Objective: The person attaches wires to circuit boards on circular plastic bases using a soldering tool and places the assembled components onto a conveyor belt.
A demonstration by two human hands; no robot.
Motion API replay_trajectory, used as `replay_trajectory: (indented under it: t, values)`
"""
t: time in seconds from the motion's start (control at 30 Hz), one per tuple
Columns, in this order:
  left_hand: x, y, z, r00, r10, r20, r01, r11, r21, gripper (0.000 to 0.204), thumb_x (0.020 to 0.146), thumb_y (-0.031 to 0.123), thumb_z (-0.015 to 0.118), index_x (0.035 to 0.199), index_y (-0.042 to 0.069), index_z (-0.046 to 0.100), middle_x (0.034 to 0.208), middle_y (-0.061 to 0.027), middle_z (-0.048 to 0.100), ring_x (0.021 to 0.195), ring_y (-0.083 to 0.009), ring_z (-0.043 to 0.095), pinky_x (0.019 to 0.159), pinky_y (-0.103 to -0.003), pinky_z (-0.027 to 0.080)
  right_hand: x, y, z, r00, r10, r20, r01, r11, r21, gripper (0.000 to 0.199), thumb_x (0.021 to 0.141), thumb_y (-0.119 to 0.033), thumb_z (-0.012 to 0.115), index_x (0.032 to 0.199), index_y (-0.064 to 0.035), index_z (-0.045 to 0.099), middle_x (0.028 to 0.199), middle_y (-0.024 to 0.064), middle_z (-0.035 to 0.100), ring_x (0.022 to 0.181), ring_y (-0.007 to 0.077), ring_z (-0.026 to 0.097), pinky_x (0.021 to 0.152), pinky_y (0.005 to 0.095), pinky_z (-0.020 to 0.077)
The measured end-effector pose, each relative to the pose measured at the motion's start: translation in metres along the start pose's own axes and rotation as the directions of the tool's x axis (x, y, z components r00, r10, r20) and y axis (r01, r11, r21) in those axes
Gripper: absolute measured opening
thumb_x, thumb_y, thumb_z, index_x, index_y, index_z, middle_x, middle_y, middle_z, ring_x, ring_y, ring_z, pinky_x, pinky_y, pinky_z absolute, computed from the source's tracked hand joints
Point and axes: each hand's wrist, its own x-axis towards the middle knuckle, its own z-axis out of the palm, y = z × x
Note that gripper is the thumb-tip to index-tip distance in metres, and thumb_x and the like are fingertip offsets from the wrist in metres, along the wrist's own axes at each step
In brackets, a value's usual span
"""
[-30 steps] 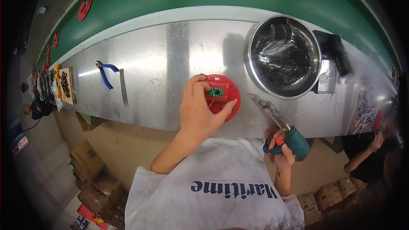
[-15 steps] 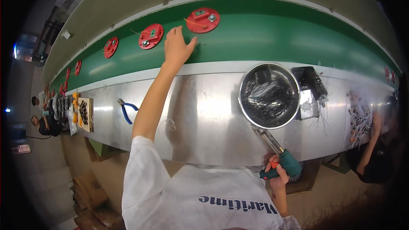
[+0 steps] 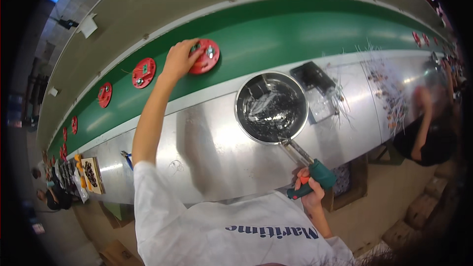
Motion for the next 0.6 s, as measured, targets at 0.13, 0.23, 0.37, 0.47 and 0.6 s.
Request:
replay_trajectory:
  t: [0.13,0.23,0.37,0.47,0.6]
  values:
    - [-0.088,0.078,-0.028,0.955,0.278,0.099,-0.271,0.959,-0.081,0.035,0.077,0.020,0.072,0.108,0.006,0.066,0.092,-0.0149,0.068,0.078,-0.0329,0.064,0.072,-0.040,0.049,0.002,-0.002,-0.002,0.999,0.006,-0.041,-0.004,0.999,0.048,0.030,0.079,-0.027,0.058,0.094,-0.0005,0.054,0.095,0.0167,0.057,0.055,0.0223,0.056,0.053,0.0300,0.0452]
    - [-0.165,0.114,-0.036,0.937,0.226,0.265,-0.221,0.974,-0.049,0.047,0.070,0.019,0.077,0.112,0.004,0.061,0.102,-0.0115,0.065,0.095,-0.0319,0.060,0.084,-0.043,0.044,0.004,-0.003,-0.001,0.999,0.037,-0.040,-0.034,0.997,0.068,0.030,0.080,-0.027,0.057,0.094,-0.0009,0.053,0.095,0.0164,0.056,0.055,0.0219,0.056,0.054,0.0301,0.0452]
    - [-0.176,0.162,-0.037,0.955,0.170,0.242,-0.130,0.976,-0.175,0.044,0.073,0.018,0.075,0.112,0.004,0.060,0.113,-0.0106,0.060,0.103,-0.0307,0.056,0.090,-0.042,0.042,0.002,-0.005,0.004,0.996,0.051,-0.068,-0.046,0.997,0.068,0.030,0.081,-0.027,0.057,0.096,-0.0015,0.053,0.096,0.0156,0.055,0.056,0.0211,0.056,0.054,0.0299,0.0449]
    - [-0.158,0.186,-0.014,0.964,0.231,0.129,-0.197,0.952,-0.233,0.038,0.075,0.015,0.072,0.109,0.003,0.061,0.112,-0.0098,0.059,0.104,-0.0299,0.055,0.090,-0.041,0.041,0.002,-0.004,0.005,0.997,0.049,-0.051,-0.045,0.996,0.084,0.030,0.082,-0.028,0.057,0.096,-0.0015,0.053,0.097,0.0147,0.055,0.057,0.0206,0.055,0.055,0.0298,0.0443]
    - [-0.120,0.201,0.034,0.946,0.315,0.070,-0.311,0.948,-0.069,0.028,0.073,0.008,0.068,0.099,0.002,0.063,0.099,-0.0099,0.058,0.094,-0.0274,0.055,0.083,-0.037,0.041,0.004,-0.004,0.003,0.998,0.058,-0.030,-0.055,0.993,0.105,0.031,0.083,-0.029,0.057,0.096,-0.0012,0.053,0.097,0.0139,0.055,0.057,0.0198,0.055,0.054,0.0297,0.0431]
